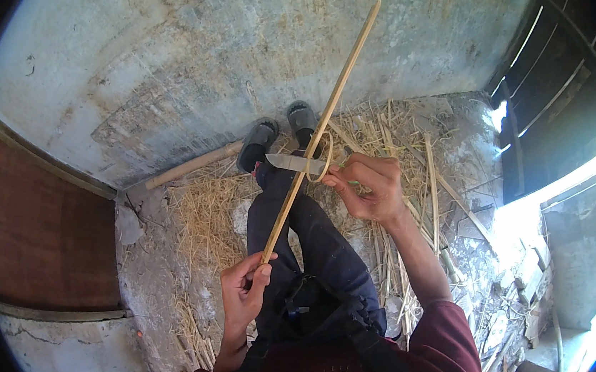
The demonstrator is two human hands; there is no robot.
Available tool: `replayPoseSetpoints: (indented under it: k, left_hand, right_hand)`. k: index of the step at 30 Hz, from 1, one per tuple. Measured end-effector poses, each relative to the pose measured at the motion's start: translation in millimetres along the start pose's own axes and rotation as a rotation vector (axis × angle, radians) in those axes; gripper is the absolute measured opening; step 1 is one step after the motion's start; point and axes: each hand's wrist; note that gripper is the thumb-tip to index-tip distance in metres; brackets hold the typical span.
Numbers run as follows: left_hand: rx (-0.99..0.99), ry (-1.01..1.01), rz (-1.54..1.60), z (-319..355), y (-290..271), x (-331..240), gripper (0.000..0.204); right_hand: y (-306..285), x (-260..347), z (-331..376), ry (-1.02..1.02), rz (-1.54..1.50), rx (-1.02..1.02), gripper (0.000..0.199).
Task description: The person is whittling a long bamboo stick with a knife, shaving off thin strips from its surface while sitting on the ground.
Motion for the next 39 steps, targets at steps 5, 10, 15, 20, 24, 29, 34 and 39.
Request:
replayPoseSetpoints:
  k: [5,10,15,20,24,29,34,39]
  left_hand:
    - [-0.006,-0.007,-0.022,3.2,-5.2,4.3,0.024]
    - [-0.032,-0.014,-0.003,10.0,-11.5,14.3,0.021]
    - [-0.047,-0.031,0.021,17.7,-12.4,28.6,0.018]
    - [-0.040,-0.132,-0.022,24.7,-19.5,33.6,0.020]
    - [0.003,-0.160,-0.095,23.1,-19.6,30.7,0.020]
    - [-0.008,-0.133,-0.166,21.9,-14.9,50.3,0.020]
    - [0.040,-0.155,-0.152,21.7,-15.6,61.9,0.019]
    - [0.071,-0.174,-0.137,23.0,-17.4,63.5,0.019]
  right_hand:
    - [-0.5,-15.3,-3.8,0.067,0.034,-0.126,0.018]
    - [-10.0,-29.6,-10.9,0.136,0.170,-0.086,0.019]
    - [-10.7,-76.8,-19.3,0.154,0.197,-0.241,0.024]
    - [-7.0,-103.6,-22.9,0.215,0.235,-0.243,0.025]
    - [-22.2,-153.3,-3.7,0.323,0.368,-0.191,0.025]
    - [-10.1,-167.7,39.7,0.319,0.483,-0.121,0.026]
    - [4.3,-163.2,77.2,0.408,0.424,-0.129,0.025]
    - [1.4,-167.2,84.8,0.546,0.291,-0.036,0.023]
Point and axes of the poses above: each hand's wrist, its own z-axis away from the middle knuckle, its own y-axis out of the palm, x = y × z, and after that the axes turned 10 degrees about -x, right-handed
